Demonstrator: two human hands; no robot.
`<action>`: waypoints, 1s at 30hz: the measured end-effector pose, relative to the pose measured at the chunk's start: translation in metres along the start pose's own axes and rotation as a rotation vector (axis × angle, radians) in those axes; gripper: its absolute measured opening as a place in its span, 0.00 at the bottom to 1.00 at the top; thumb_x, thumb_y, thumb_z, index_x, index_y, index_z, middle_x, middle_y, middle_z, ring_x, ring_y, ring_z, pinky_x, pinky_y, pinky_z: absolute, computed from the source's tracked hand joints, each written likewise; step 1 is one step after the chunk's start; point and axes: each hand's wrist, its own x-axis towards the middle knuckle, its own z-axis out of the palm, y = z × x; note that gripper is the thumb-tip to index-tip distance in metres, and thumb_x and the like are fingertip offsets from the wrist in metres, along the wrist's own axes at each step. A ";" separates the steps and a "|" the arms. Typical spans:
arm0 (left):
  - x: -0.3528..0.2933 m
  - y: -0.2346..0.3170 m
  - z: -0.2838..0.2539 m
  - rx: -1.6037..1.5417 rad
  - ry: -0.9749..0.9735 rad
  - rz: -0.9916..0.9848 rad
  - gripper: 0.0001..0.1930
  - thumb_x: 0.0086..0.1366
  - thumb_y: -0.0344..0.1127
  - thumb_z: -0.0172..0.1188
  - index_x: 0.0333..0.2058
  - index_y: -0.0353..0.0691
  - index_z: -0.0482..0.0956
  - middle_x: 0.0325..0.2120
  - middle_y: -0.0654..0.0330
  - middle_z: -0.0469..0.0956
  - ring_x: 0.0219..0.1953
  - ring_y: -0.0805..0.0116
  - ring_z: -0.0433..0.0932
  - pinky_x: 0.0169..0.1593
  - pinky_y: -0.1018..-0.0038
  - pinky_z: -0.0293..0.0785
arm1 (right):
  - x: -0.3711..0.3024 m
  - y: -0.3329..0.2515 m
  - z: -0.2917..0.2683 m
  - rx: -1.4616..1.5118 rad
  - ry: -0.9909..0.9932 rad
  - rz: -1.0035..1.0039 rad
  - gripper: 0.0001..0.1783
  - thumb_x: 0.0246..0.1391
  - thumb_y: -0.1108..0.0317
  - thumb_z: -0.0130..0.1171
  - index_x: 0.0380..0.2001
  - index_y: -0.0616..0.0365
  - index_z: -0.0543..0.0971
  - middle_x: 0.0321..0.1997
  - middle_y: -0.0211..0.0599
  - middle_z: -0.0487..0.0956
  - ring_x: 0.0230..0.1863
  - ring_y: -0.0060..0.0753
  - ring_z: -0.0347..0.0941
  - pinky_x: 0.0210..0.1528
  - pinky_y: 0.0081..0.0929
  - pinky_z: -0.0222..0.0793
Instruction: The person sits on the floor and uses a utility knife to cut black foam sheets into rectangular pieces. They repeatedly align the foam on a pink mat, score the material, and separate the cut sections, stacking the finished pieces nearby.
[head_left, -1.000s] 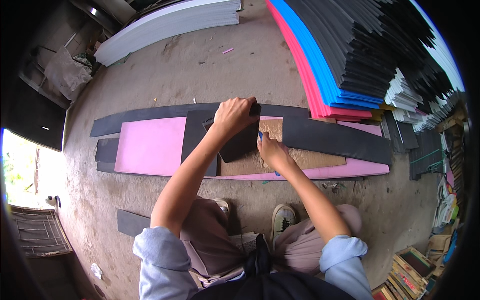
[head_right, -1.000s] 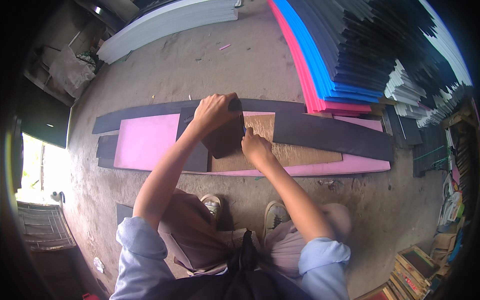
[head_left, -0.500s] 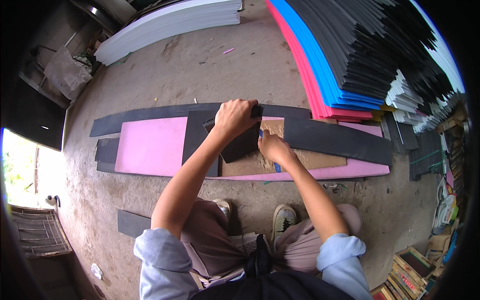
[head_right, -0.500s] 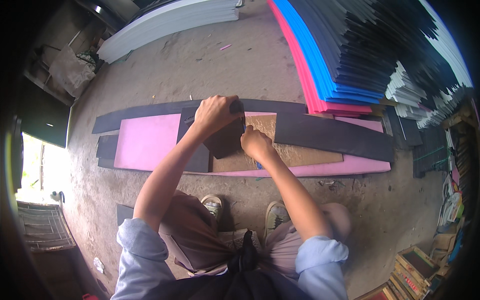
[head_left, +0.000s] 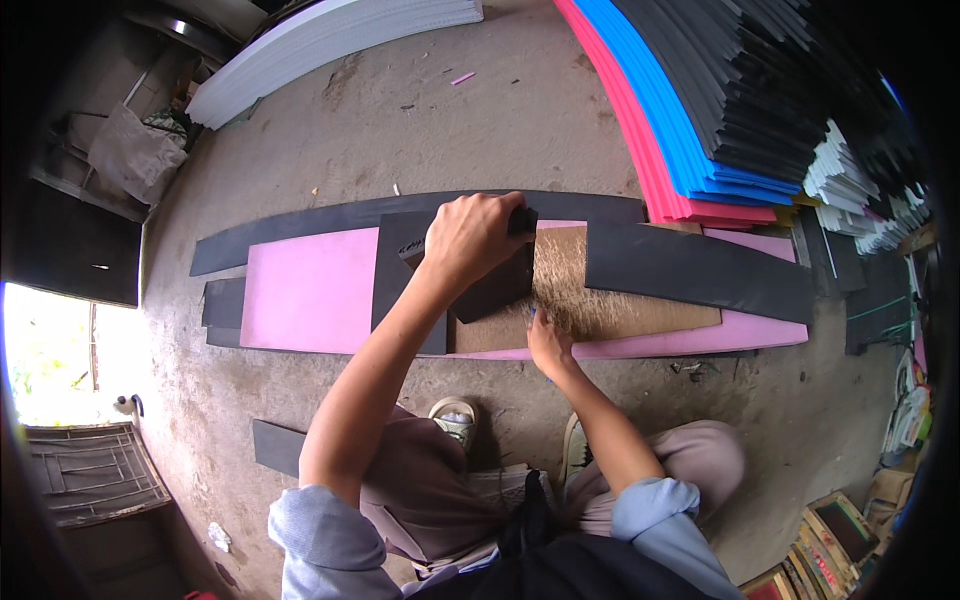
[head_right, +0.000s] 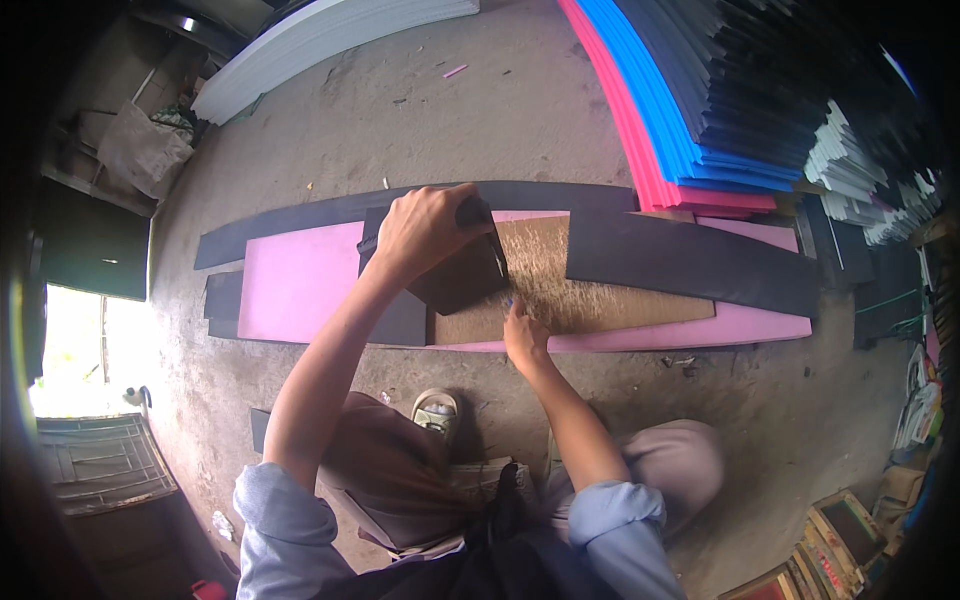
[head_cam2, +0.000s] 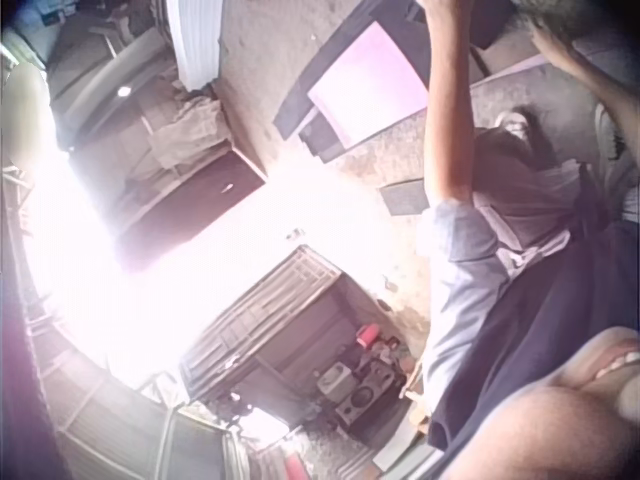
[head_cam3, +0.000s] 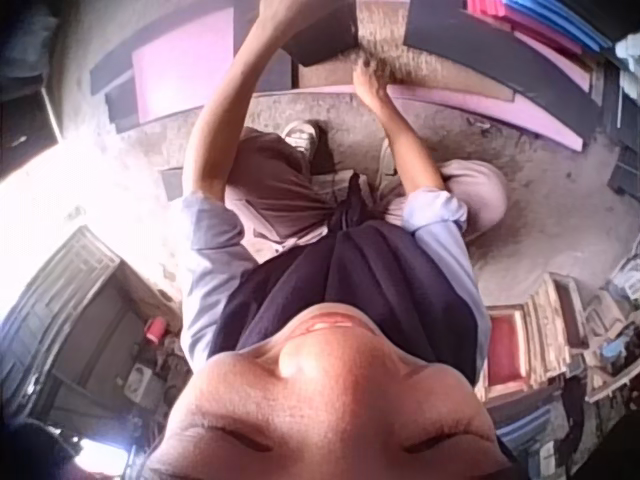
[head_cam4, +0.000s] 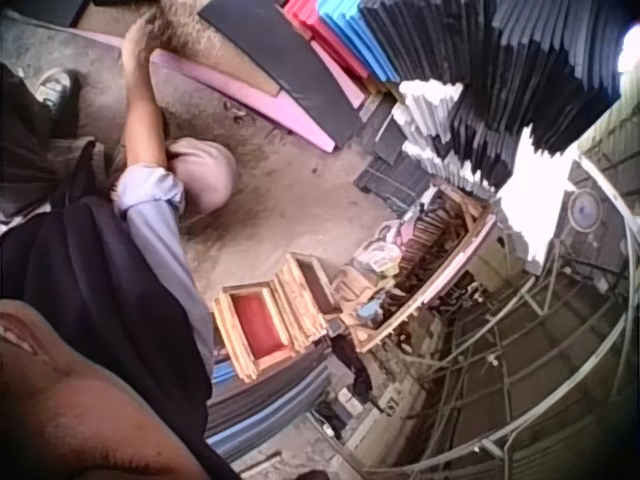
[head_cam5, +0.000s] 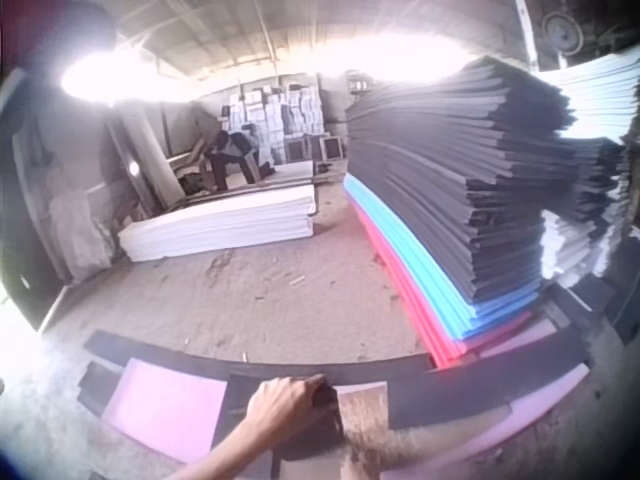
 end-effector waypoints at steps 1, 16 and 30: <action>-0.002 0.000 0.000 0.018 -0.002 0.002 0.19 0.50 0.50 0.60 0.36 0.44 0.76 0.21 0.55 0.77 0.26 0.56 0.78 0.28 0.66 0.74 | -0.004 -0.001 0.003 -0.017 0.018 -0.007 0.21 0.52 0.62 0.46 0.46 0.64 0.61 0.24 0.52 0.77 0.27 0.51 0.76 0.27 0.42 0.72; -0.040 0.014 -0.011 0.028 0.119 -0.027 0.18 0.50 0.50 0.61 0.36 0.45 0.75 0.25 0.53 0.78 0.29 0.55 0.78 0.31 0.64 0.75 | -0.040 0.043 -0.092 0.118 -0.354 0.108 0.15 0.47 0.63 0.44 0.26 0.62 0.78 0.24 0.44 0.79 0.26 0.39 0.77 0.32 0.34 0.72; -0.110 -0.056 -0.098 -1.111 0.487 0.064 0.10 0.54 0.34 0.62 0.32 0.36 0.74 0.21 0.69 0.73 0.25 0.82 0.70 0.32 0.83 0.68 | -0.049 0.006 -0.258 0.830 0.312 -0.413 0.25 0.38 0.56 0.68 0.32 0.58 0.67 0.29 0.33 0.69 0.32 0.29 0.67 0.36 0.26 0.64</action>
